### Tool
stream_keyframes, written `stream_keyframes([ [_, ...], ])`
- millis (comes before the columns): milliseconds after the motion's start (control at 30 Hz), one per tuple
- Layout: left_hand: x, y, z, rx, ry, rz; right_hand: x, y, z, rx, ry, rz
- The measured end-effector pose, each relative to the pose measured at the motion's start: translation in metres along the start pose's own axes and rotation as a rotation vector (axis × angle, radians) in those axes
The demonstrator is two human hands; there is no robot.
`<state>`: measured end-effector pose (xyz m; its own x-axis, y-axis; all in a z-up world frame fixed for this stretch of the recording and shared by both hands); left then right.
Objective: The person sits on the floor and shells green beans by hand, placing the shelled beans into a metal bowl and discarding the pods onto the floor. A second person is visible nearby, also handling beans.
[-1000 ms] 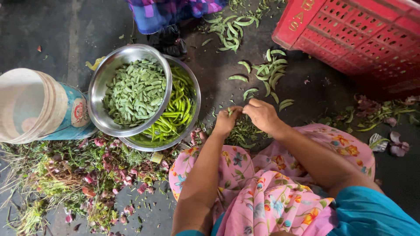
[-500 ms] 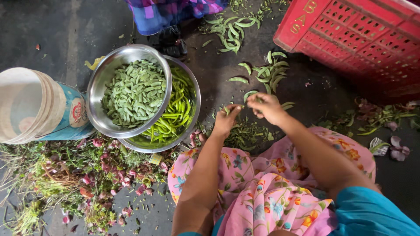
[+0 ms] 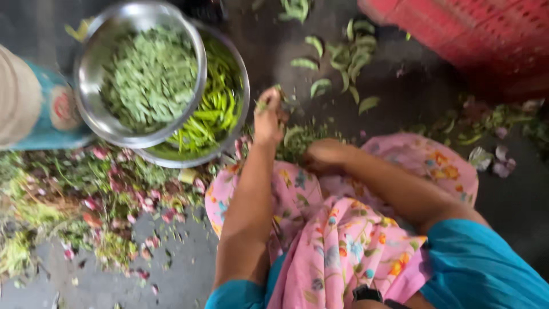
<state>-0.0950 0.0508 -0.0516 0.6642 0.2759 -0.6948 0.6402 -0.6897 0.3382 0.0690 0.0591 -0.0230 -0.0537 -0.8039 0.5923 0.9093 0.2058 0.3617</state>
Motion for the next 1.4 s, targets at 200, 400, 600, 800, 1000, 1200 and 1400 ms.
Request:
stream_keyframes([
  [200,-0.010,0.007,-0.019,0.074,-0.070,0.030,-0.017,0.032,0.110,-0.621,-0.031,-0.013],
  [400,0.013,0.018,-0.030,0.189,-0.398,0.157,-0.008,0.063,0.148,-0.915,-0.138,0.019],
  [600,-0.018,0.026,-0.057,0.304,-1.170,-0.272,-0.030,0.036,0.129,-0.676,0.302,-0.163],
  [800,-0.007,0.037,-0.067,0.394,-1.478,-0.423,-0.043,0.031,0.107,-0.579,0.261,-0.243],
  [1000,0.020,0.026,-0.057,0.434,-1.549,-0.489,-0.034,0.024,0.109,-0.566,0.203,-0.136],
  [1200,0.038,0.016,-0.037,0.471,-0.919,-0.046,-0.029,0.040,0.114,-0.758,0.003,0.056],
  [1400,0.037,0.013,-0.031,0.313,-0.389,0.178,-0.096,0.044,0.109,-0.788,-1.217,-0.003],
])
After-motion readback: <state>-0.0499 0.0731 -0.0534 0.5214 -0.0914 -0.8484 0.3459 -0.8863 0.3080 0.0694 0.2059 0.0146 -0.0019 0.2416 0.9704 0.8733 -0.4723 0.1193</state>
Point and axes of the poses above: each hand's wrist, its own y-axis away from the middle knuckle, its own z-axis out of the back of the hand, x = y × z, the point moved 9 cm from there along -y, towards the middle knuckle, and after that the axes turned 5 degrees about x, right-handed, at the moved point
